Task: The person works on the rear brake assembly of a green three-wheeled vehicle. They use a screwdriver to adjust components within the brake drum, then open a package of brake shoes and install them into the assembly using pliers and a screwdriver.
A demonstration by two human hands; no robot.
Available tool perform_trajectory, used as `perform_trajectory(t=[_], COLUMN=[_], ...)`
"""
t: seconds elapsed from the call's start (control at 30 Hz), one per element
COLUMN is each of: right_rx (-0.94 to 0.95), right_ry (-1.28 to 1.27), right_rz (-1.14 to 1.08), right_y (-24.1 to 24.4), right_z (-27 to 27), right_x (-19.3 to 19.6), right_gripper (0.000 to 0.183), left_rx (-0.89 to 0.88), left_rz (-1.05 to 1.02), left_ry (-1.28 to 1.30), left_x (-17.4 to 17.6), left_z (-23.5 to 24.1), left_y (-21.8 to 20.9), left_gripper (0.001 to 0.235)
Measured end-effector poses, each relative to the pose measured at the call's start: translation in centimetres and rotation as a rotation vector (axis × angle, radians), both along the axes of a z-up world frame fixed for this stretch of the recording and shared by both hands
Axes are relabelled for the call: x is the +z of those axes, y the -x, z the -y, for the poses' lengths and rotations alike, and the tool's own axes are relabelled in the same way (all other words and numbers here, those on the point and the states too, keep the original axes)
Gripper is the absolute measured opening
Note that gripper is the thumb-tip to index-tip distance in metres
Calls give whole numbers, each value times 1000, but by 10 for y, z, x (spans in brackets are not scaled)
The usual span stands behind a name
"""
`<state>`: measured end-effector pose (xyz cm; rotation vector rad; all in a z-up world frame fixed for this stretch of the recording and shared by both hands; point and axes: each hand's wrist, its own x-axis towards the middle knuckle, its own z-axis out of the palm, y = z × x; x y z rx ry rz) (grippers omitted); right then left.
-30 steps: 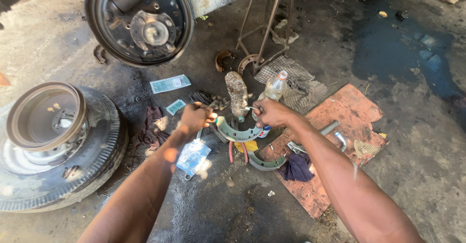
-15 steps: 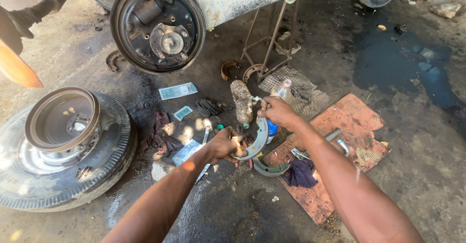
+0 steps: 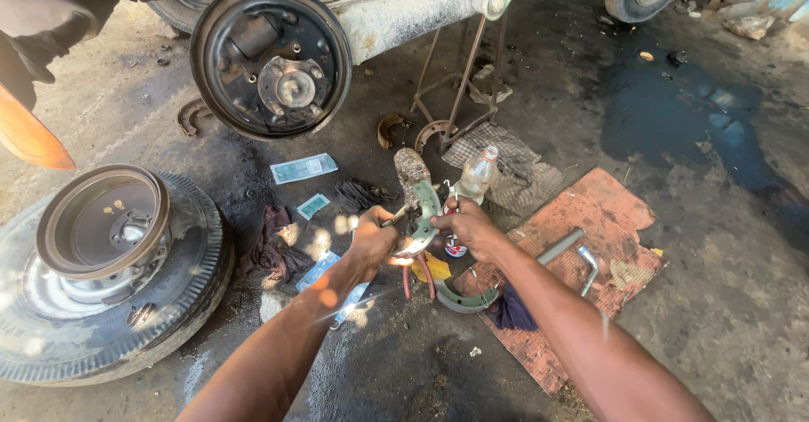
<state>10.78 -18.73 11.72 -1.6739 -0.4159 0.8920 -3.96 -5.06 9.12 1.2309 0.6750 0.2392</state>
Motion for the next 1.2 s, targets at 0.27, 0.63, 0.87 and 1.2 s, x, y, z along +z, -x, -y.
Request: perform_trajectory(t=[0.27,0.63,0.87,1.2], right_rx=[64,-5,-34,156], right_ry=[21,211,275,73], right_rz=[152,318,255,163], right_y=[-28,-24,-29,-30], right_z=[-3,-6,-3,-12], right_x=[0,-3,18,69], right_gripper=[30,44,36,29], left_rx=[-40,-2,111,-141], left_rz=[28,245,205,86], left_ry=[-321,-304,-181,-242], left_x=[12,-21,-22,-13], left_z=[-11,-33,-40,-28], left_y=[-1,-18,-23,-16], left_gripper=[17,22,35,12])
